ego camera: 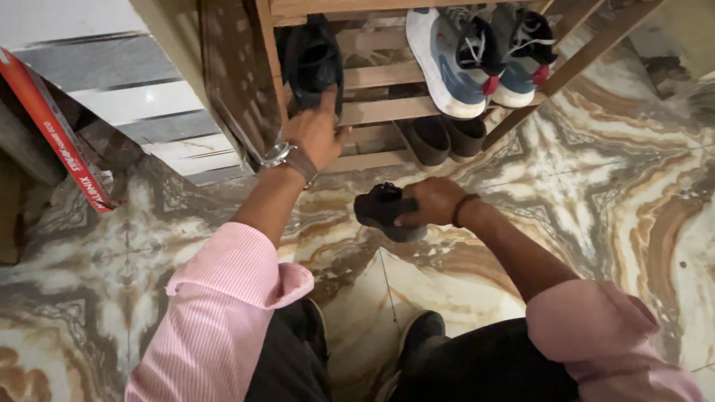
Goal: The person repeatedly picks up various shoes from a wooden shoe rack, moves them around, and places them back on the rack. The person handles multiple pairs of shoes, including sneakers and casual shoes, one at a time.
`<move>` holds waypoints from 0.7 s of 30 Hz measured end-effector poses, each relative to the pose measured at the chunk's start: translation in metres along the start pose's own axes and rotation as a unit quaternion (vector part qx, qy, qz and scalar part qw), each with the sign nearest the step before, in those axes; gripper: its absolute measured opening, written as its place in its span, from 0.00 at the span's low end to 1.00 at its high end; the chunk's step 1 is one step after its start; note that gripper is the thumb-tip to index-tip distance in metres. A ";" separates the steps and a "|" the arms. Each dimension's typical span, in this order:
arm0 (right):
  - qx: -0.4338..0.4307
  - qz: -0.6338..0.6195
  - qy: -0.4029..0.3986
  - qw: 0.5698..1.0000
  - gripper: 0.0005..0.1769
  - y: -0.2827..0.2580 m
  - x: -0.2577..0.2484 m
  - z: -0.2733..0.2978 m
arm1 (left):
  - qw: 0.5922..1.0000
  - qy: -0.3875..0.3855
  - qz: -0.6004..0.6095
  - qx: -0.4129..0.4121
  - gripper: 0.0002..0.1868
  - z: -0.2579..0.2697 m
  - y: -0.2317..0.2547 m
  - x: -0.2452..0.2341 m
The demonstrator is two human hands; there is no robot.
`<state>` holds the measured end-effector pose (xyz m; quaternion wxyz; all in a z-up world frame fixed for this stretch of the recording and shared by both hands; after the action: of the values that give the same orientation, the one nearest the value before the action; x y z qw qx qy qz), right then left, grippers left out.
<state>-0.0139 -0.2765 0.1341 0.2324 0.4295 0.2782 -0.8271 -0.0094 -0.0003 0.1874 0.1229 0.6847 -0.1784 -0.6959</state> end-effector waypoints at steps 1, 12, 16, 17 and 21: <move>-0.004 0.004 -0.004 1.000 0.30 -0.005 -0.011 0.007 | 1.000 -0.002 -0.008 -0.006 0.42 -0.001 -0.001 0.001; -0.005 -0.113 0.089 0.990 0.28 -0.042 -0.168 0.124 | 0.998 0.037 0.049 -0.001 0.38 -0.006 -0.009 0.005; 0.057 -0.015 0.190 0.980 0.25 -0.064 -0.189 0.161 | 0.999 0.021 0.046 -0.001 0.37 -0.005 -0.007 0.001; 0.005 -0.005 0.220 0.975 0.23 -0.070 -0.189 0.158 | 0.999 0.023 0.041 -0.003 0.37 -0.005 -0.006 0.000; 0.006 0.110 0.321 0.941 0.22 -0.071 -0.164 0.115 | 0.999 0.028 0.038 -0.004 0.38 -0.001 -0.005 -0.001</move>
<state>-0.0392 -0.2764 0.3448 0.2176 0.7014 0.2844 -0.6163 -0.0080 0.0051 0.1865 0.1574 0.6963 -0.1982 -0.6716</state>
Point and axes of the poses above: each hand's wrist, its own z-axis away from the middle knuckle, its own x-axis out of the palm, y = z × x, the point moved 2 cm from there along -z, towards the middle knuckle, and after that the axes turned 6 degrees about -y, right-handed, at the moved point
